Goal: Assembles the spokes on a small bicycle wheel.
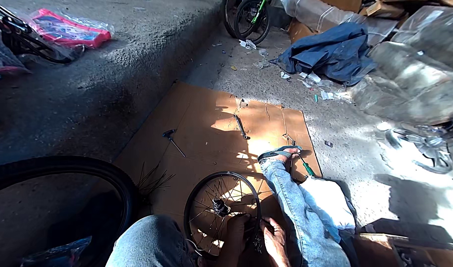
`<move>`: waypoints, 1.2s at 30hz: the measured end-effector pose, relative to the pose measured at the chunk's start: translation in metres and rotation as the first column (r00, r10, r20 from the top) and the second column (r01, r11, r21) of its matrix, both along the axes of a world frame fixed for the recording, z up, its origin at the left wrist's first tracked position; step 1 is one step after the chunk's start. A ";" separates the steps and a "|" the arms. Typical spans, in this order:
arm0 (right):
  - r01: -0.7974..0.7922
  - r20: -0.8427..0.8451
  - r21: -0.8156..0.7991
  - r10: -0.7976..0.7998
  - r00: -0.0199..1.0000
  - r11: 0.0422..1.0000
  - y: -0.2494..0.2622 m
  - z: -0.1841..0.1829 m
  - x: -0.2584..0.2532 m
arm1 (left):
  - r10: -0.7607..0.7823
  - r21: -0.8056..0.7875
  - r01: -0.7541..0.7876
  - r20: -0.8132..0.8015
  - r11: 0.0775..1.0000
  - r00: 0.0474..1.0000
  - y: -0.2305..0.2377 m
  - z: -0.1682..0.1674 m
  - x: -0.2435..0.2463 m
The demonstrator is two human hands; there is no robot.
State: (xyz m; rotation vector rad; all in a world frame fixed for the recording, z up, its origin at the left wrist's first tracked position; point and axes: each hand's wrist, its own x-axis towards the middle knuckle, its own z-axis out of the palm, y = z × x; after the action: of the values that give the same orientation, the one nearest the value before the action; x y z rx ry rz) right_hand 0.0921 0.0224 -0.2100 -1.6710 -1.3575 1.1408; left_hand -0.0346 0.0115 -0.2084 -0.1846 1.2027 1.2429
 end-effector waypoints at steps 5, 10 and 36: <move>-0.008 -0.013 -0.009 0.008 1.000 1.000 0.002 0.001 0.001 | -0.005 0.005 0.004 0.005 1.000 1.000 0.000 0.004 -0.001; 0.014 -0.050 -0.040 -0.016 0.999 0.999 0.002 0.002 0.000 | -0.001 -0.005 0.001 0.012 1.000 1.000 0.001 0.005 -0.002; 0.000 -0.179 -0.024 -0.004 0.984 1.000 -0.017 0.029 -0.009 | -0.375 -0.213 0.662 -0.920 0.719 0.112 0.007 0.010 -0.022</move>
State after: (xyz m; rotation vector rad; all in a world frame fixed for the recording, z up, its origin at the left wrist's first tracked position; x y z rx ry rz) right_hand 0.0834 0.0056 -0.1809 -1.5456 -1.2331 1.2782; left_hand -0.0562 0.0181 -0.1986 1.3221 1.8208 0.7320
